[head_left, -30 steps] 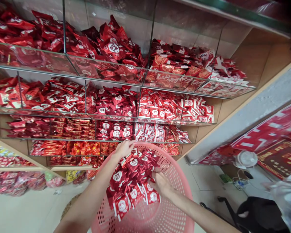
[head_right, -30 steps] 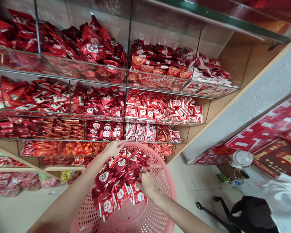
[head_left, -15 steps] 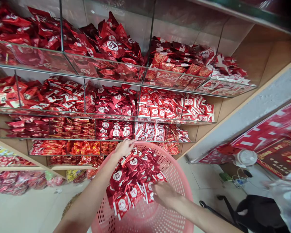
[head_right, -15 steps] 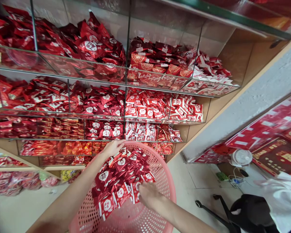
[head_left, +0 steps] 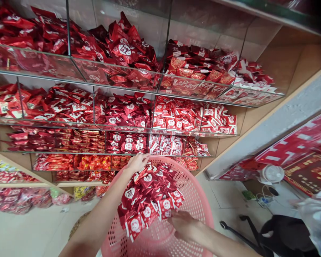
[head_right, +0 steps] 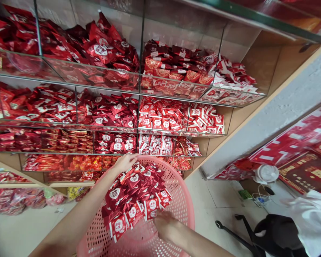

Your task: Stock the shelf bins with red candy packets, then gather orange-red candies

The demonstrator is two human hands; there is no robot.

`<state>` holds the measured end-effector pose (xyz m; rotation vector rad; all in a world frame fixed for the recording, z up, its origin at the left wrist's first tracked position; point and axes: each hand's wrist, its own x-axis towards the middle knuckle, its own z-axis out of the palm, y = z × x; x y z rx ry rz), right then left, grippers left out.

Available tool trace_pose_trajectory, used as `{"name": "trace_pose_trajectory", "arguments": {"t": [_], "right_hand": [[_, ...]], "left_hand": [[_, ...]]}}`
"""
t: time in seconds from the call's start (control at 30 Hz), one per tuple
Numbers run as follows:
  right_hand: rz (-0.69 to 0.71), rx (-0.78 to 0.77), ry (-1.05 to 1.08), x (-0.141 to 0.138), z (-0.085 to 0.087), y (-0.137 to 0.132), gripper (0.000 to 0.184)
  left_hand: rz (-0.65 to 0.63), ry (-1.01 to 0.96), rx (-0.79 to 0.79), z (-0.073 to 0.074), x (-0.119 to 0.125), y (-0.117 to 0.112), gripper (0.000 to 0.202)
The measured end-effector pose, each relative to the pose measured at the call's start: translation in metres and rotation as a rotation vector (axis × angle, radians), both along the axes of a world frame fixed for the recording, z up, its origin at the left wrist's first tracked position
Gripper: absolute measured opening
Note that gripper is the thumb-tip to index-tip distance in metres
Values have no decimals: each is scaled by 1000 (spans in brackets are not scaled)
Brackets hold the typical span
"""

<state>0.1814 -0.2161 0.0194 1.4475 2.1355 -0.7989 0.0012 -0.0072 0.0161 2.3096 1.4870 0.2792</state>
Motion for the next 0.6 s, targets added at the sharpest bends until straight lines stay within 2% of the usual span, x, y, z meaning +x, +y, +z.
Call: {"name": "trace_pose_trajectory", "arguments": {"t": [0.2,0.4,0.6], "right_hand": [[-23,-3,-48,0,4,-5,48],[43,-55,-102,0,4,-5,28],[-23,-35,-58,4,-4,-5,43]], "left_hand": [[-38,-3,47,-4,-1,2,37],[-16,4,15,-3,-1,1,38],[-27,-12,20,-2,-1,0,38]]}}
